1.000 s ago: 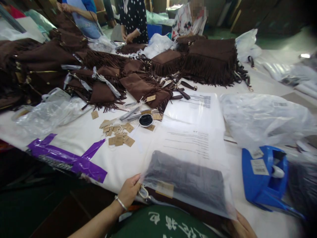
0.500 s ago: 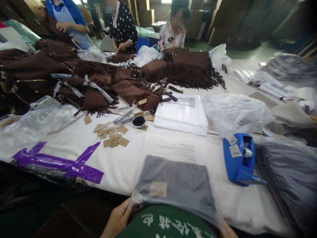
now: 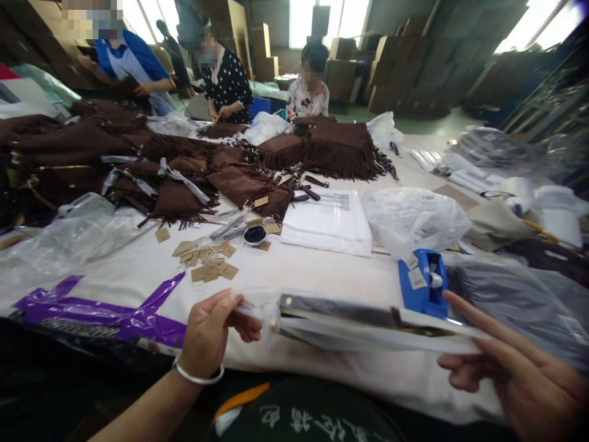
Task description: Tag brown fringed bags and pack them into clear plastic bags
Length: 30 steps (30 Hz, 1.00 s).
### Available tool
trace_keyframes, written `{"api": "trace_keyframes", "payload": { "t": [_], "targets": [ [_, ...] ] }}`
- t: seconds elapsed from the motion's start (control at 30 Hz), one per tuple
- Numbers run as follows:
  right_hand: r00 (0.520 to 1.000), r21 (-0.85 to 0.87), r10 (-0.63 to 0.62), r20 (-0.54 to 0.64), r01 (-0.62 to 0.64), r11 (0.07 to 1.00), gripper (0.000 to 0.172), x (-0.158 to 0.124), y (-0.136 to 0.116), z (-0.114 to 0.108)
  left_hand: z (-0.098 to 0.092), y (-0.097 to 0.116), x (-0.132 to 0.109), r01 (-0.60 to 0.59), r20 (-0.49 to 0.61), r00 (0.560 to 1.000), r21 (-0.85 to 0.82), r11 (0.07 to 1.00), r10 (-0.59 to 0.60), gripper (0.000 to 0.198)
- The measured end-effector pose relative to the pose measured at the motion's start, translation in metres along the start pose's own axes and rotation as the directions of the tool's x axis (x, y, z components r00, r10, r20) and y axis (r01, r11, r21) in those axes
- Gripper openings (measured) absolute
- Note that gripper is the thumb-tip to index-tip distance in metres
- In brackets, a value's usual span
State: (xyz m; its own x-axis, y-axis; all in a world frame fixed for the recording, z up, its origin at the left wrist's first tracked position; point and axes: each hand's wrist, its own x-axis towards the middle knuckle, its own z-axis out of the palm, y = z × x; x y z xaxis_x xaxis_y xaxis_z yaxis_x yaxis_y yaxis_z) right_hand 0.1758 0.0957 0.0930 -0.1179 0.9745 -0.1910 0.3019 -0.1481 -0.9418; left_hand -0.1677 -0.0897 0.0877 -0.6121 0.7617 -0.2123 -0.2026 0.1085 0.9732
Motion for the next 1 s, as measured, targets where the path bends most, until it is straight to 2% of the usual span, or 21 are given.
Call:
{"api": "trace_keyframes", "payload": {
  "t": [0.07, 0.13, 0.2, 0.27, 0.33, 0.4, 0.43, 0.5, 0.53, 0.6, 0.67, 0.73, 0.77, 0.8, 0.87, 0.93, 0.97, 1.0],
  "targets": [
    [0.999, 0.052, -0.014, 0.035, 0.012, 0.999, 0.061, 0.019, -0.029, 0.008, 0.012, 0.024, 0.02, -0.056, -0.028, 0.998, -0.087, 0.995, 0.054, 0.027],
    [0.996, 0.089, -0.055, 0.066, 0.049, 0.995, 0.059, 0.037, -0.056, 0.019, 0.024, 0.047, 0.039, -0.13, -0.047, 0.991, -0.098, 0.987, 0.126, 0.027],
    [0.991, 0.121, -0.128, 0.044, 0.122, 0.985, 0.056, 0.048, -0.077, 0.028, 0.034, 0.068, 0.052, -0.242, -0.066, 0.969, -0.092, 0.966, 0.236, 0.025],
    [0.98, 0.129, -0.199, -0.022, 0.2, 0.971, 0.053, 0.049, -0.088, 0.031, 0.038, 0.083, 0.054, -0.376, -0.089, 0.925, -0.069, 0.924, 0.37, 0.025],
    [0.975, 0.11, -0.211, -0.074, 0.219, 0.97, 0.052, 0.042, -0.081, 0.026, 0.034, 0.085, 0.046, -0.486, -0.091, 0.87, -0.002, 0.874, 0.484, 0.023],
    [0.992, 0.075, -0.128, -0.024, 0.129, 0.989, 0.055, 0.032, -0.056, 0.02, 0.022, 0.072, 0.033, -0.501, -0.032, 0.86, 0.125, 0.856, 0.509, 0.022],
    [0.997, 0.057, -0.066, 0.03, 0.064, 0.996, 0.058, 0.028, -0.037, 0.017, 0.013, 0.059, 0.027, -0.472, 0.027, 0.879, 0.199, 0.859, 0.477, 0.022],
    [0.98, 0.022, 0.06, 0.188, -0.065, 0.998, 0.067, 0.018, 0.008, 0.015, -0.007, 0.024, 0.015, -0.37, 0.167, 0.929, 0.346, 0.862, 0.331, 0.026],
    [0.956, -0.003, 0.116, 0.269, -0.119, 0.993, 0.069, 0.013, 0.031, 0.016, -0.016, 0.004, 0.01, -0.314, 0.228, 0.944, 0.411, 0.856, 0.238, 0.029],
    [0.892, -0.074, 0.222, 0.393, -0.21, 0.975, 0.07, 0.002, 0.073, 0.019, -0.033, -0.036, -0.002, -0.241, 0.305, 0.949, 0.54, 0.807, 0.079, 0.031],
    [0.82, -0.158, 0.322, 0.473, -0.281, 0.947, 0.067, -0.008, 0.105, 0.02, -0.046, -0.069, -0.013, -0.212, 0.31, 0.951, 0.676, 0.705, -0.011, 0.025],
    [0.763, -0.279, 0.421, 0.49, -0.32, 0.905, 0.066, -0.015, 0.121, 0.018, -0.052, -0.091, -0.024, -0.244, 0.289, 0.957, 0.78, 0.576, 0.014, 0.023],
    [0.759, -0.369, 0.457, 0.465, -0.302, 0.879, 0.066, -0.017, 0.122, 0.016, -0.053, -0.098, -0.028, -0.289, 0.298, 0.952, 0.812, 0.507, 0.067, 0.036],
    [0.774, -0.477, 0.47, 0.424, -0.25, 0.843, 0.067, -0.018, 0.119, 0.015, -0.052, -0.102, -0.03, -0.35, 0.328, 0.936, 0.83, 0.434, 0.128, 0.05],
    [0.863, -0.685, 0.386, 0.325, -0.067, 0.725, 0.068, -0.018, 0.101, 0.016, -0.045, -0.106, -0.031, -0.505, 0.461, 0.862, 0.819, 0.274, 0.211, 0.066],
    [0.941, -0.772, 0.152, 0.302, 0.148, 0.618, 0.066, -0.018, 0.073, 0.028, -0.033, -0.107, -0.026, -0.666, 0.633, 0.743, 0.731, 0.147, 0.219, 0.063],
    [0.948, -0.76, 0.004, 0.318, 0.252, 0.6, 0.063, -0.018, 0.058, 0.039, -0.027, -0.108, -0.023, -0.738, 0.71, 0.671, 0.666, 0.105, 0.213, 0.06],
    [0.924, -0.711, -0.149, 0.353, 0.368, 0.598, 0.059, -0.017, 0.045, 0.054, -0.021, -0.111, -0.019, -0.8, 0.775, 0.596, 0.595, 0.076, 0.209, 0.057]
  ]
}}
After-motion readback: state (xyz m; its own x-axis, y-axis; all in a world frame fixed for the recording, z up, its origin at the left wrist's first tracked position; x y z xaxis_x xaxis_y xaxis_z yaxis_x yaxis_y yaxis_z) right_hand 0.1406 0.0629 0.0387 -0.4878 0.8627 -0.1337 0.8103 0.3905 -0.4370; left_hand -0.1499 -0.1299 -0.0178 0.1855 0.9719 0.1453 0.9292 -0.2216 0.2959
